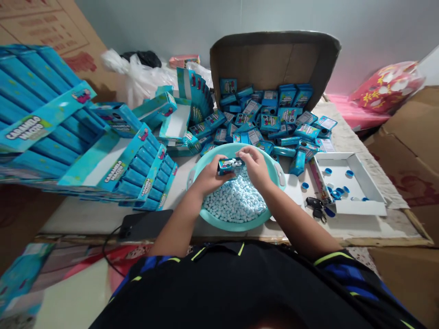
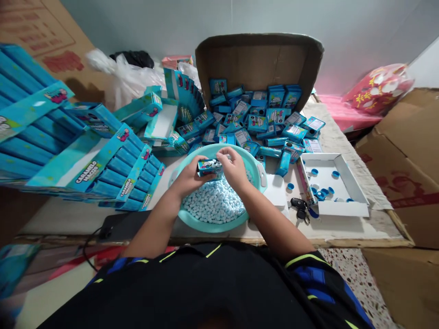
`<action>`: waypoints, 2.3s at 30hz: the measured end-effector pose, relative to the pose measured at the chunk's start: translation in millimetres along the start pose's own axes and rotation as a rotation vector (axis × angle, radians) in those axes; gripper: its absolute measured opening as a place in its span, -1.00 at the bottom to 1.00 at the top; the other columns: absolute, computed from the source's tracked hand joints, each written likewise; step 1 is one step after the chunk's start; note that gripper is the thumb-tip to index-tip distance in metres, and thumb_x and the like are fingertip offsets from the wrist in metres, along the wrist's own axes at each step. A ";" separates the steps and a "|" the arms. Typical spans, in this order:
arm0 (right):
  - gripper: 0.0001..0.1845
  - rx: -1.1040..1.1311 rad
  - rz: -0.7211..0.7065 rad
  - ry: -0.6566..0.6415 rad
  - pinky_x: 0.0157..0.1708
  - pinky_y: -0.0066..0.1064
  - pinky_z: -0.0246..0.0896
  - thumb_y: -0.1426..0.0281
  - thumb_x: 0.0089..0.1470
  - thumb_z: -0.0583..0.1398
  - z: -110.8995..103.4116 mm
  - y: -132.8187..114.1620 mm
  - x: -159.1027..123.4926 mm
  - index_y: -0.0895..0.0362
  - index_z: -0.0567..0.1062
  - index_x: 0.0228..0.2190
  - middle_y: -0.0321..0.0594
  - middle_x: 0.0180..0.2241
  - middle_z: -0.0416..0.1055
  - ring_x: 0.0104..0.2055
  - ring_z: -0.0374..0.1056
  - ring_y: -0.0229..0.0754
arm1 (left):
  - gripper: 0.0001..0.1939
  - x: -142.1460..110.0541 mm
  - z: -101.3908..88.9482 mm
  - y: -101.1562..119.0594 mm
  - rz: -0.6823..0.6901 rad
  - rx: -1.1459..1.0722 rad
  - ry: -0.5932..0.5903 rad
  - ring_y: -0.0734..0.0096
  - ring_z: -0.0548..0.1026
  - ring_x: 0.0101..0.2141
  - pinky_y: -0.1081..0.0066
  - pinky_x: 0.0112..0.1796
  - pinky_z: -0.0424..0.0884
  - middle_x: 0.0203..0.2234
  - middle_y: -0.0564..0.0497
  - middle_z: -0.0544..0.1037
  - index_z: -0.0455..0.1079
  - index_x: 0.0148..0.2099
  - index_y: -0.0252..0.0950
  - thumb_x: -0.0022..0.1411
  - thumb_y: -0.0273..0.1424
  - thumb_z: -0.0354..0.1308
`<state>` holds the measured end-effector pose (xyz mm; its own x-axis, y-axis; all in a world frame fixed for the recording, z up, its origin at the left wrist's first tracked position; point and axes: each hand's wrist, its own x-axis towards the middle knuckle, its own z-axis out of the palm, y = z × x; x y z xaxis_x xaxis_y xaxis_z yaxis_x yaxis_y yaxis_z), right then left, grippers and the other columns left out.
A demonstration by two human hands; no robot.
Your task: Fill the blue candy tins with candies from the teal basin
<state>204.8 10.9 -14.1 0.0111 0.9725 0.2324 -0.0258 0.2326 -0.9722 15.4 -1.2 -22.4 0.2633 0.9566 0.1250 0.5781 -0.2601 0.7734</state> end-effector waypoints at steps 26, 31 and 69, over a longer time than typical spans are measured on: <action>-0.72 -0.496 -0.172 -0.242 -0.03 -0.20 0.46 0.37 0.30 0.17 -9.5 15.5 0.4 0.04 0.70 -0.12 -0.09 -0.06 0.60 -0.06 0.54 -0.02 | -0.53 -10.7 -2.6 1.5 0.126 0.187 0.102 0.10 0.63 -0.04 0.22 -0.02 0.52 -0.03 -0.08 0.66 0.44 0.17 -0.19 0.29 -0.16 0.37; -0.64 -0.471 -0.213 -0.168 0.04 -0.13 0.47 0.52 0.21 0.10 -12.2 23.9 6.1 0.07 0.71 -0.22 -0.07 -0.10 0.62 -0.06 0.54 -0.01 | -0.52 -10.7 -5.6 1.2 0.105 0.199 0.102 0.03 0.64 -0.03 0.15 -0.02 0.53 -0.02 -0.11 0.66 0.45 0.15 -0.20 0.29 -0.09 0.34; -0.73 -0.338 0.059 -0.137 -0.40 -0.32 0.19 0.08 0.20 0.19 -16.5 12.6 -9.3 -0.01 0.32 -0.33 -0.36 -0.44 0.41 -0.42 0.38 -0.12 | -0.44 -14.9 -6.6 4.3 0.080 0.149 0.150 0.05 0.64 -0.04 0.17 -0.03 0.55 -0.03 -0.10 0.66 0.43 0.18 -0.20 0.24 -0.06 0.39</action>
<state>220.9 4.7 -29.0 -0.1152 0.9811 0.1552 0.3097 0.1839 -0.9329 8.8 -15.7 -16.8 0.2020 0.9380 0.2817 0.6706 -0.3421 0.6582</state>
